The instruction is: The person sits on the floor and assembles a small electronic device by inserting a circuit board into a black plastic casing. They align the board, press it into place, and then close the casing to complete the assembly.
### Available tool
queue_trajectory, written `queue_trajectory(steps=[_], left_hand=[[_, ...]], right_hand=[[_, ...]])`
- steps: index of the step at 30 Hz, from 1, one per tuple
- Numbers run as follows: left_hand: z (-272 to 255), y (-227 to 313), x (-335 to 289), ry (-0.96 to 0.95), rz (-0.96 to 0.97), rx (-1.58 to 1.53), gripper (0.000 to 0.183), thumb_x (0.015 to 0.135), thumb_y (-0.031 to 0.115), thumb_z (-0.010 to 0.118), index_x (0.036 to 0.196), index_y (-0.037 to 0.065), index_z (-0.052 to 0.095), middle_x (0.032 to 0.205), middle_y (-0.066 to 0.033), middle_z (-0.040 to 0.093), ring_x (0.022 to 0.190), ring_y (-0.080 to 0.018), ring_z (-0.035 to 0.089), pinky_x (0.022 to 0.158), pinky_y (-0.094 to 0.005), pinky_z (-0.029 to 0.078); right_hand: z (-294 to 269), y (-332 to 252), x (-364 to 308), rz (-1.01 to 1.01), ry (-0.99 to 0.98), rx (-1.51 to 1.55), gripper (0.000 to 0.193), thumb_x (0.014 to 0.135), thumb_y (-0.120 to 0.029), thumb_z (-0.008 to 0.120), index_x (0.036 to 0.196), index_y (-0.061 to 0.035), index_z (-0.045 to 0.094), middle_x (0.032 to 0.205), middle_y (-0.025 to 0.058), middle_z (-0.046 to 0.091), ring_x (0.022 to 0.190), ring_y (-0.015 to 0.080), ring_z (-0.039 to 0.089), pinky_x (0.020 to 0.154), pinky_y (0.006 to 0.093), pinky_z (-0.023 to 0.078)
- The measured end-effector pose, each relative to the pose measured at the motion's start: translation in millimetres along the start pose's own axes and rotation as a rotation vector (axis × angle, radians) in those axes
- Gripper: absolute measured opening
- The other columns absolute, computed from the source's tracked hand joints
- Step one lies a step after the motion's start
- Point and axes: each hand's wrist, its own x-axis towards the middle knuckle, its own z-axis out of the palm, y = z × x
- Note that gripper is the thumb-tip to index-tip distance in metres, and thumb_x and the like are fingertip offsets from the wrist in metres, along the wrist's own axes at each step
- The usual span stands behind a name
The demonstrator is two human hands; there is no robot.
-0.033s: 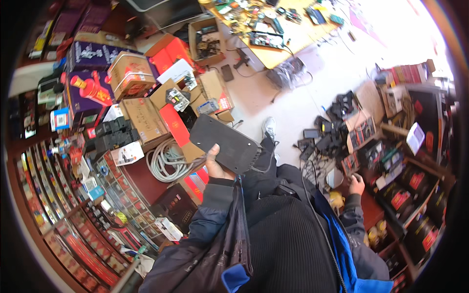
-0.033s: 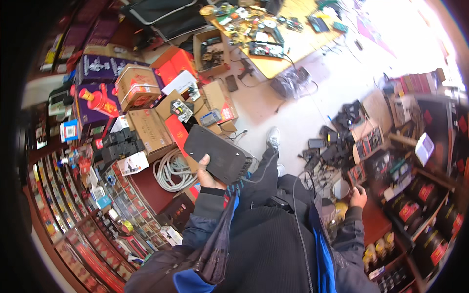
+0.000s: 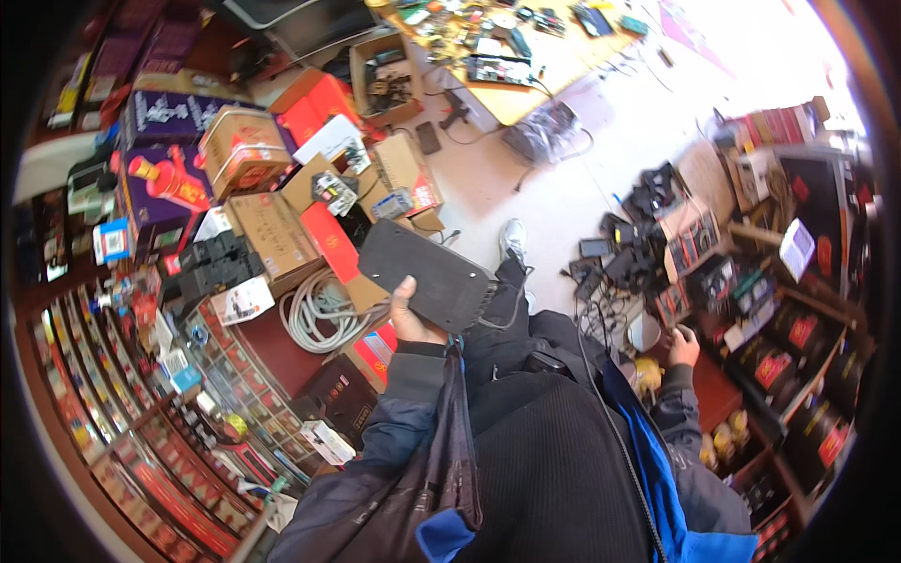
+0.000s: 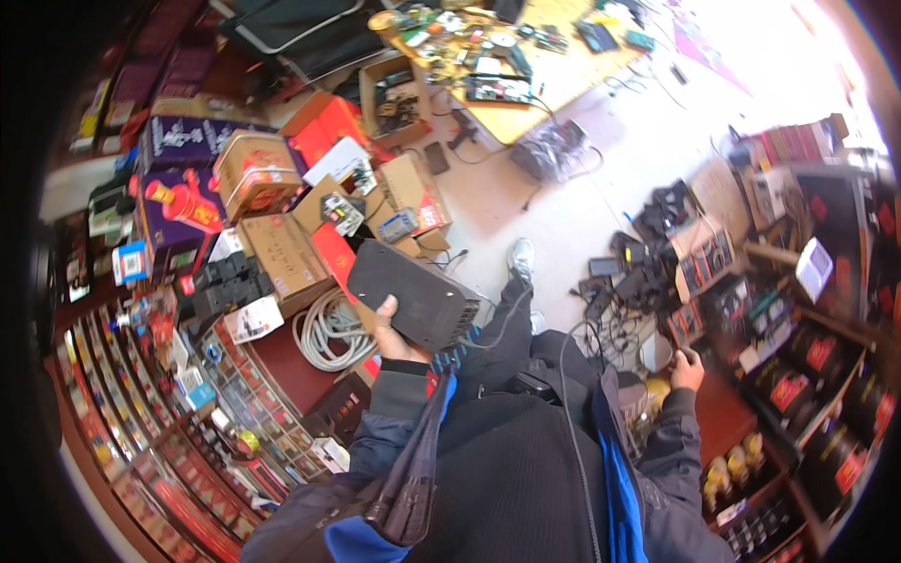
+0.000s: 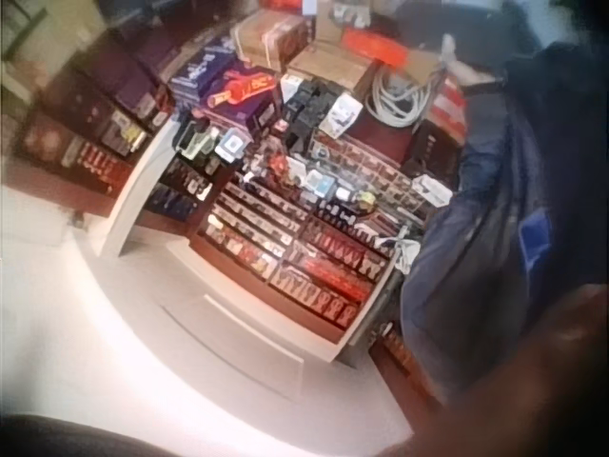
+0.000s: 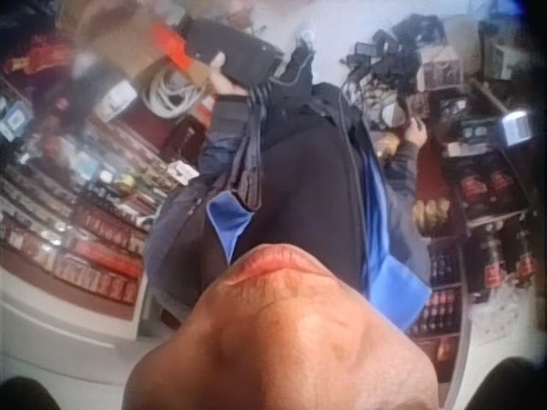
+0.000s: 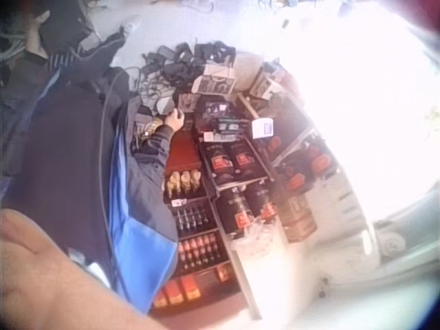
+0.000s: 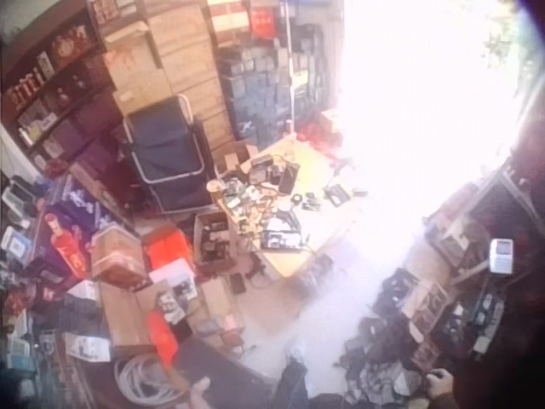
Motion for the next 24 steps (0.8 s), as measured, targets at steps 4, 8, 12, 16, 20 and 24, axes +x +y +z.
queue_trajectory(steps=[4,8,12,16,20,24], left_hand=[[-10,-12,-14,-0.106,0.050,0.082,0.064,0.088,0.033,0.072,0.143,0.004,0.056,0.134,-0.0132,0.067,0.122,-0.0341,0.066,0.109,-0.0517,0.052],[-29,-19,-28,-0.133,0.027,0.166,0.066,0.089,0.035,0.072,0.145,0.005,0.055,0.136,-0.0139,0.065,0.124,-0.0343,0.065,0.110,-0.0525,0.051],[-54,-24,-46,-0.235,-0.018,0.196,0.065,0.094,0.038,0.068,0.147,0.005,0.055,0.141,-0.0135,0.065,0.127,-0.0348,0.063,0.112,-0.0539,0.049],[-70,-29,-68,-0.307,-0.002,0.321,0.066,0.095,0.040,0.070,0.148,0.004,0.055,0.144,-0.0145,0.064,0.129,-0.0346,0.063,0.115,-0.0535,0.049],[-71,-37,-85,-0.336,-0.075,0.418,0.067,0.096,0.041,0.070,0.150,0.005,0.053,0.146,-0.0149,0.063,0.131,-0.0353,0.062,0.116,-0.0544,0.048],[-64,-45,-94,-0.364,-0.131,0.446,0.072,0.093,0.033,0.073,0.152,0.001,0.047,0.148,-0.0191,0.059,0.134,-0.0376,0.059,0.119,-0.0571,0.046]], right_hand=[[-3,48,-27,0.083,0.026,0.034,0.027,0.096,-0.013,0.068,0.120,0.0000,0.072,0.097,0.0071,0.073,0.077,0.0145,0.069,0.063,0.0294,0.057],[-6,98,-63,0.091,0.076,0.079,0.024,0.096,-0.017,0.070,0.113,-0.0005,0.073,0.091,0.0057,0.072,0.075,0.0146,0.068,0.065,0.0302,0.057],[-11,152,-98,0.117,0.135,0.127,0.025,0.094,-0.017,0.071,0.114,-0.0011,0.075,0.093,0.0072,0.073,0.077,0.0155,0.069,0.066,0.0314,0.058],[-18,200,-134,0.235,0.190,0.151,0.026,0.094,-0.016,0.071,0.114,-0.0015,0.075,0.096,0.0084,0.075,0.079,0.0171,0.072,0.066,0.0311,0.059],[-24,232,-182,0.346,0.234,0.258,0.026,0.096,-0.016,0.069,0.118,-0.0020,0.074,0.098,0.0092,0.076,0.083,0.0174,0.074,0.068,0.0333,0.058],[-25,262,-222,0.487,0.303,0.254,0.027,0.097,-0.014,0.069,0.121,-0.0020,0.073,0.100,0.0088,0.076,0.084,0.0168,0.073,0.070,0.0327,0.058]])
